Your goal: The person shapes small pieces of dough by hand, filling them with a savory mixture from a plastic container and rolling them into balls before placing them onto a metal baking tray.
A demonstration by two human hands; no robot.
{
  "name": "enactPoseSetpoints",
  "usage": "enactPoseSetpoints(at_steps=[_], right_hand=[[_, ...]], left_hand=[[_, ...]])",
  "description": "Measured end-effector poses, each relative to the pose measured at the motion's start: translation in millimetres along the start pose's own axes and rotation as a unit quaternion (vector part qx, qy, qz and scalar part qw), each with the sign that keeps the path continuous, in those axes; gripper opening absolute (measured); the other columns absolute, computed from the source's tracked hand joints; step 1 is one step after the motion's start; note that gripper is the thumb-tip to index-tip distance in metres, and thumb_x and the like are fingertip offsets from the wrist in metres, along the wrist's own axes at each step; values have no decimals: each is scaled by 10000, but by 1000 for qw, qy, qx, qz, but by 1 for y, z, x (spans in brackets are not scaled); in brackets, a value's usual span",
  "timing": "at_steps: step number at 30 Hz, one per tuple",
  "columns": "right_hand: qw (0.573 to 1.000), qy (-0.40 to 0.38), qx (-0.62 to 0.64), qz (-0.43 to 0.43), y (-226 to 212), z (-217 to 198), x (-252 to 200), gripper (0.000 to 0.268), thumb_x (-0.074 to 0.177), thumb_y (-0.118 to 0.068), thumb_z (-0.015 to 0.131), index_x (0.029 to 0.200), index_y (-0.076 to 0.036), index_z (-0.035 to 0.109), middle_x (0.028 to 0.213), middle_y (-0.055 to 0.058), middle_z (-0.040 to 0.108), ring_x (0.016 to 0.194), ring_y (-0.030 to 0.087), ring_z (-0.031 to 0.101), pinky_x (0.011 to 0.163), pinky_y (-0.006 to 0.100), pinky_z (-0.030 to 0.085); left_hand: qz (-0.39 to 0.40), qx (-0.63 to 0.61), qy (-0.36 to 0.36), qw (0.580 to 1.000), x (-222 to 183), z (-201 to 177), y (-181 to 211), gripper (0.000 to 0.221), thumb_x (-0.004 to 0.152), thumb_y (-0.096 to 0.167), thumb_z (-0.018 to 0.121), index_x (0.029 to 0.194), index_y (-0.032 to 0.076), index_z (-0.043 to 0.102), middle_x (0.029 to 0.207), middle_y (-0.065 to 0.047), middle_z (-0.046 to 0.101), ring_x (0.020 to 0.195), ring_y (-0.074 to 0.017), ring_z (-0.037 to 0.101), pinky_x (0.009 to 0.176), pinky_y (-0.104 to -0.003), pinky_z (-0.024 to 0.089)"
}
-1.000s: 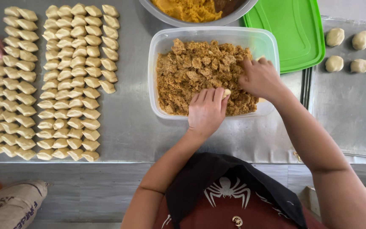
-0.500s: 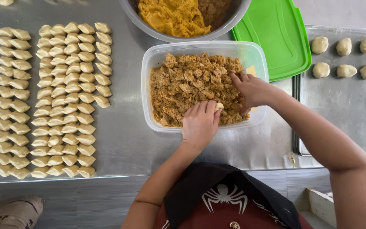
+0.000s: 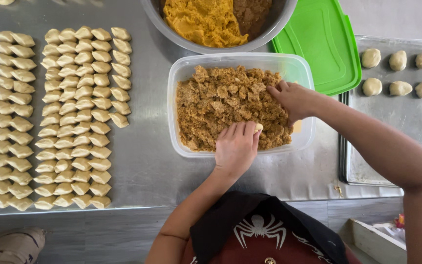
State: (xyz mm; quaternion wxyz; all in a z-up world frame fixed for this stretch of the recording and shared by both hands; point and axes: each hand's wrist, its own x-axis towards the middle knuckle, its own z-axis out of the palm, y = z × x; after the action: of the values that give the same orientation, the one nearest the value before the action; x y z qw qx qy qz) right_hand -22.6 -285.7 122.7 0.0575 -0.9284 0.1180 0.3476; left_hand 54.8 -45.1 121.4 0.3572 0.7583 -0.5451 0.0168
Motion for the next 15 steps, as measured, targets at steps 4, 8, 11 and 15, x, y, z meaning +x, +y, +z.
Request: enactPoseSetpoints(at_steps=[4, 8, 11, 15], right_hand=[[999, -10, -53, 7, 1, -2, 5, 1345, 466, -376, 1039, 1524, -34, 281, 1339, 183, 520, 1279, 329, 508, 1103, 400, 435], [996, -2, -87, 6, 0, -2, 7, 1274, 457, -414, 1032, 1470, -36, 357, 1330, 155, 533, 1277, 309, 505, 1096, 402, 429], [995, 0, -98, 5, -1, -3, 8, 1249, 454, -413, 1028, 1457, -47, 379, 1333, 139, 533, 1277, 295, 507, 1081, 401, 433], [993, -4, -118, 7, -4, -4, 5, 1266, 470, -427, 1024, 1475, -36, 359, 1345, 137, 518, 1280, 287, 496, 1062, 394, 434]], left_hand=[[-3, -8, 4, 1000, -2, -1, 1, 198, 925, 212, 751, 1000, 95, 611, 855, -38, 659, 788, -211, 652, 709, -343, 526], [-4, -4, 2, 1000, -4, -1, 1, 198, 925, 216, 746, 997, 92, 609, 853, -43, 655, 792, -218, 656, 707, -354, 526], [-6, -9, 8, 1000, -5, -2, 1, 194, 932, 217, 739, 997, 91, 606, 864, -48, 655, 802, -223, 659, 713, -357, 526], [-8, -14, 0, 1000, -5, -5, 2, 188, 934, 219, 736, 989, 92, 608, 861, -48, 658, 799, -223, 662, 703, -360, 523]])
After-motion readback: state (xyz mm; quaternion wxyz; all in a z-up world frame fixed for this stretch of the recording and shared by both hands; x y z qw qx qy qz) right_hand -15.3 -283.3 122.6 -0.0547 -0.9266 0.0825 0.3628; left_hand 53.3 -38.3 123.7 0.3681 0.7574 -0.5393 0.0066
